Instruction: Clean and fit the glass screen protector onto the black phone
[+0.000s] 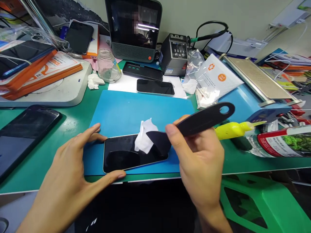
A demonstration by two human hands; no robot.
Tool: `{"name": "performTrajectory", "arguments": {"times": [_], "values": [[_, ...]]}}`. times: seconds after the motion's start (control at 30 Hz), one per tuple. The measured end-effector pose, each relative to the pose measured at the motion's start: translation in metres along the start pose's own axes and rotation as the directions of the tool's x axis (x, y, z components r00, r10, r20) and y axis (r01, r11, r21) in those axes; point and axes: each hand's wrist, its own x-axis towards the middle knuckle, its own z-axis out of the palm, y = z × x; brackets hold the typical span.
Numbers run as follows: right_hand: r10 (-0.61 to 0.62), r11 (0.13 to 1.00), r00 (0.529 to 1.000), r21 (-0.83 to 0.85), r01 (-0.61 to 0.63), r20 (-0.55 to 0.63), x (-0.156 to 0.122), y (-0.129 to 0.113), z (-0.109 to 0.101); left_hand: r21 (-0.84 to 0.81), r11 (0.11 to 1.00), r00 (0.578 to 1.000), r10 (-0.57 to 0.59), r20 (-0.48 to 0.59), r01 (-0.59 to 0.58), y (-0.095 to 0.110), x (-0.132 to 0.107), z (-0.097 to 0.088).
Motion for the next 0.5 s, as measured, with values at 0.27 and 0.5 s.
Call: {"name": "performTrajectory", "arguments": {"times": [0.27,0.5], "values": [[0.035,0.999,0.991,0.011,-0.033,-0.128,0.002,0.009,-0.008,0.044,0.997,0.998,0.06,0.009,-0.06,0.0,0.001,-0.001],[0.205,0.954,0.805,0.069,-0.29,0.557,0.006,-0.012,-0.015,0.059,0.995,0.997,0.075,0.008,-0.076,0.001,0.001,0.0]]}}
